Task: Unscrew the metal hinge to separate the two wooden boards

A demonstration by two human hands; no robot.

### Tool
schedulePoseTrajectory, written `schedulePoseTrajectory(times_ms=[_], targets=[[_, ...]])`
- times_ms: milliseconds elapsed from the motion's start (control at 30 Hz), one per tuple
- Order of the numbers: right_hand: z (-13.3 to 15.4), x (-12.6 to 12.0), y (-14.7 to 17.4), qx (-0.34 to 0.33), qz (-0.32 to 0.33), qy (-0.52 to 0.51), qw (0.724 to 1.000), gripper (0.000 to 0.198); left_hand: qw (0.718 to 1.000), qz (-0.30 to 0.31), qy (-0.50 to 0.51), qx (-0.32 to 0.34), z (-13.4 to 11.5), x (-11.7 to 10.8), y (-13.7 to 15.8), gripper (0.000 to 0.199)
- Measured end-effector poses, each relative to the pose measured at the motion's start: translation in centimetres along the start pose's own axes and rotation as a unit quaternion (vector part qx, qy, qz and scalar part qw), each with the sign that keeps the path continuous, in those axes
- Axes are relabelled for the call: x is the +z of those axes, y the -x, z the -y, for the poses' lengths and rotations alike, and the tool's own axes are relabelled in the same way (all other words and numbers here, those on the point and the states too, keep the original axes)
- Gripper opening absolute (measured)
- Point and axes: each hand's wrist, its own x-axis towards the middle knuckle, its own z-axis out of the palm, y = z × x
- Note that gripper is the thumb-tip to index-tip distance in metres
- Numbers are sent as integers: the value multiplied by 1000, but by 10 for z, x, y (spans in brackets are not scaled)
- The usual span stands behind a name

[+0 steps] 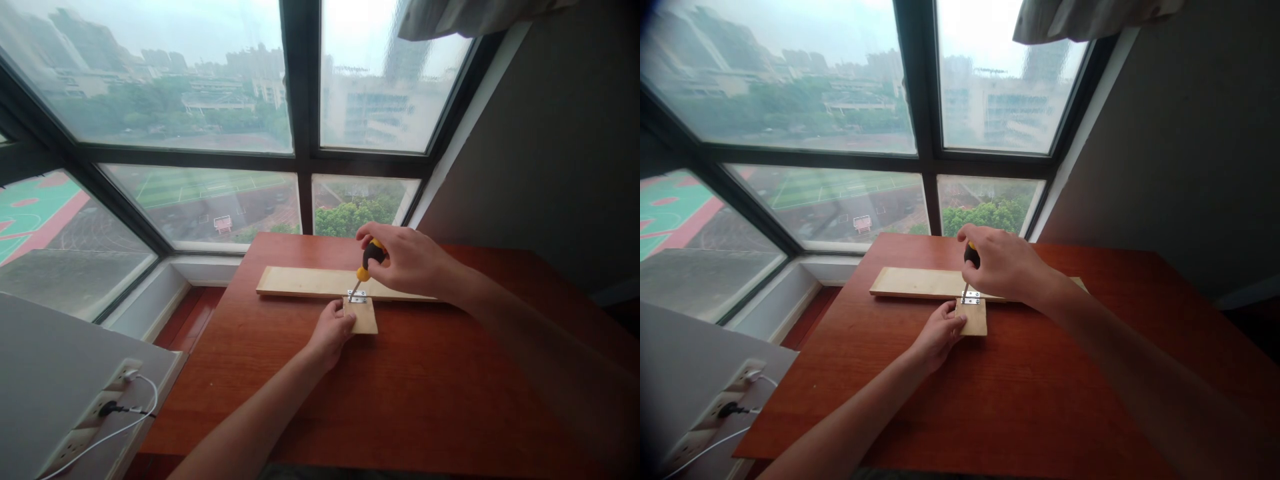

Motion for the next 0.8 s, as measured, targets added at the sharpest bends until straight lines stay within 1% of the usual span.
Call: schedulePoseTrajectory(times_ms=[67, 200, 433, 600, 800], targets=[[0, 0, 0, 8, -4, 22, 1000, 32, 1000, 5, 2, 3, 0, 0, 0, 41], [0, 2, -3, 19, -9, 61, 998, 35, 1000, 5, 3, 1, 1, -1, -2, 42], [-3, 4, -4, 10, -7, 34, 999, 28, 1000, 12, 0, -1, 2, -5, -4, 42], [-2, 2, 0, -1, -11, 17, 1000, 36, 1000, 8, -4, -5, -1, -3, -3, 37], [0, 2, -1, 14, -7, 47, 999, 38, 1000, 3, -13, 1, 0, 1, -2, 36]])
